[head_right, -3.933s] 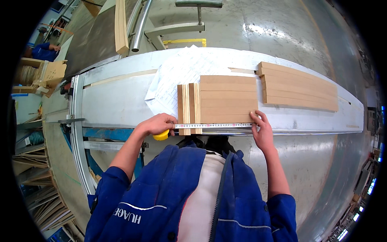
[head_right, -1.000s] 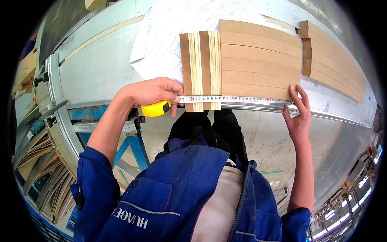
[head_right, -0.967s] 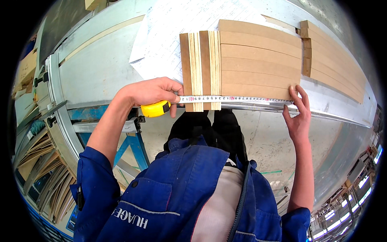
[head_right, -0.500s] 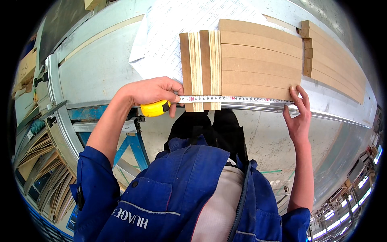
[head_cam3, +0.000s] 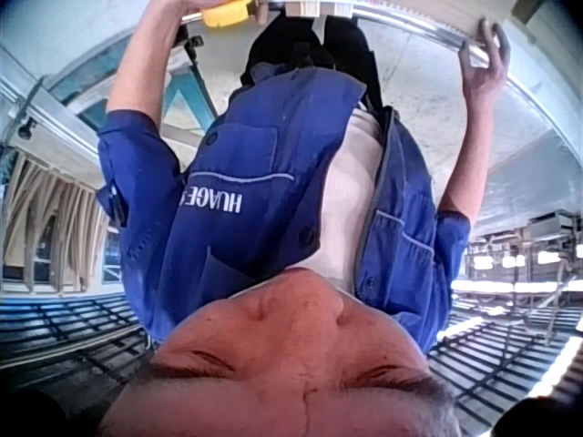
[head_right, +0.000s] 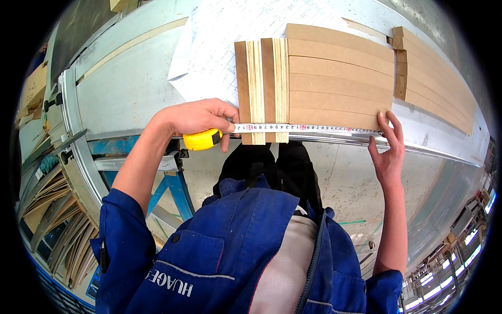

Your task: The person uses a table saw to cut wooden planks into smaller pieces. They then stack the cut pieces, measure them with a tape measure, and mark them with a marker.

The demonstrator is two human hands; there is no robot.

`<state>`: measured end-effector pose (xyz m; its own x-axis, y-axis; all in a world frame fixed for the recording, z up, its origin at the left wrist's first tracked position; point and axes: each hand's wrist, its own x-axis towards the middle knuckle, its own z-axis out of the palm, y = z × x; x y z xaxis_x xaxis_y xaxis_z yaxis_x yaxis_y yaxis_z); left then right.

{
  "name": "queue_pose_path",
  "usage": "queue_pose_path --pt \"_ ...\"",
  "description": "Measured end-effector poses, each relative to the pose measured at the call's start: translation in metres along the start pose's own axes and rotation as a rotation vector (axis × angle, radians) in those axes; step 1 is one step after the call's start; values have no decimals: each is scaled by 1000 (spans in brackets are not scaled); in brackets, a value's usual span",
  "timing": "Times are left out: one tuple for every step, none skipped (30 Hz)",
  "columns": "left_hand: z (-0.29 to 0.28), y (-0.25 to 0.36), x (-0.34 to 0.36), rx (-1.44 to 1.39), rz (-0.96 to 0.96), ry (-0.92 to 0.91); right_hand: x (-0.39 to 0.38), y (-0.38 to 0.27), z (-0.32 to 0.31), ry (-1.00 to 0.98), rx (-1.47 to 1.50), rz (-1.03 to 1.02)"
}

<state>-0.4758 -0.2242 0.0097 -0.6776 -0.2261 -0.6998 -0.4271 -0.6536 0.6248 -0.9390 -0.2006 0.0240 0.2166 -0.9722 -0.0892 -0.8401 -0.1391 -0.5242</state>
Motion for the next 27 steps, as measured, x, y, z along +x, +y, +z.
queue_pose_path --pt "0 2 -1 5 -7 1 0 1 0 1 0 -1" --pt "0 4 -1 9 -14 2 0 1 0 1 -2 0" --pt "0 3 -1 3 -16 4 0 1 0 0 -5 1" --pt "0 2 0 -3 -18 6 -1 2 0 -2 -10 4" --pt "0 1 0 -9 -20 8 -1 2 0 -2 -12 5" --pt "0 1 0 -3 -18 7 -1 2 0 -2 -13 6" --pt "0 1 0 2 -16 7 -1 1 0 -1 -10 4" --pt "0 1 0 8 -14 6 -1 1 1 0 -9 3" --pt "0 1 0 -1 -14 6 -1 1 1 1 -9 1" --pt "0 1 0 -10 -13 6 0 0 0 2 -11 -2" --pt "0 0 0 -20 -13 6 0 0 0 2 -13 -2" --pt "0 1 0 -17 -7 3 0 0 0 2 -16 -2" --pt "0 2 -1 -15 -1 0 -1 1 0 1 -18 -1" --pt "0 2 -1 -13 4 -3 -1 1 0 1 -18 0" --pt "0 3 -1 -13 7 -1 -1 2 0 1 -17 0" --pt "1 3 -2 -13 9 1 -1 2 1 2 -13 0" --pt "1 3 -1 -13 11 3 -1 2 1 3 -9 1" --pt "1 3 -2 -15 11 6 -1 1 1 3 -7 2" --pt "1 2 -1 -17 11 8 -1 1 0 3 -6 3" --pt "1 1 -1 -19 11 11 0 1 0 3 -7 3" --pt "1 2 -1 -11 7 10 -1 1 0 4 -7 4" --pt "1 3 -1 -2 3 9 -1 2 1 6 -9 5" --pt "1 4 -1 6 0 8 -1 2 1 7 -11 5" --pt "1 4 -1 8 6 10 -1 2 1 7 -12 5" --pt "1 4 -2 10 13 12 -1 2 1 7 -13 5" --pt "2 3 -2 12 21 15 -1 2 2 7 -14 6" --pt "2 3 -2 8 13 18 -1 2 2 6 -16 6"
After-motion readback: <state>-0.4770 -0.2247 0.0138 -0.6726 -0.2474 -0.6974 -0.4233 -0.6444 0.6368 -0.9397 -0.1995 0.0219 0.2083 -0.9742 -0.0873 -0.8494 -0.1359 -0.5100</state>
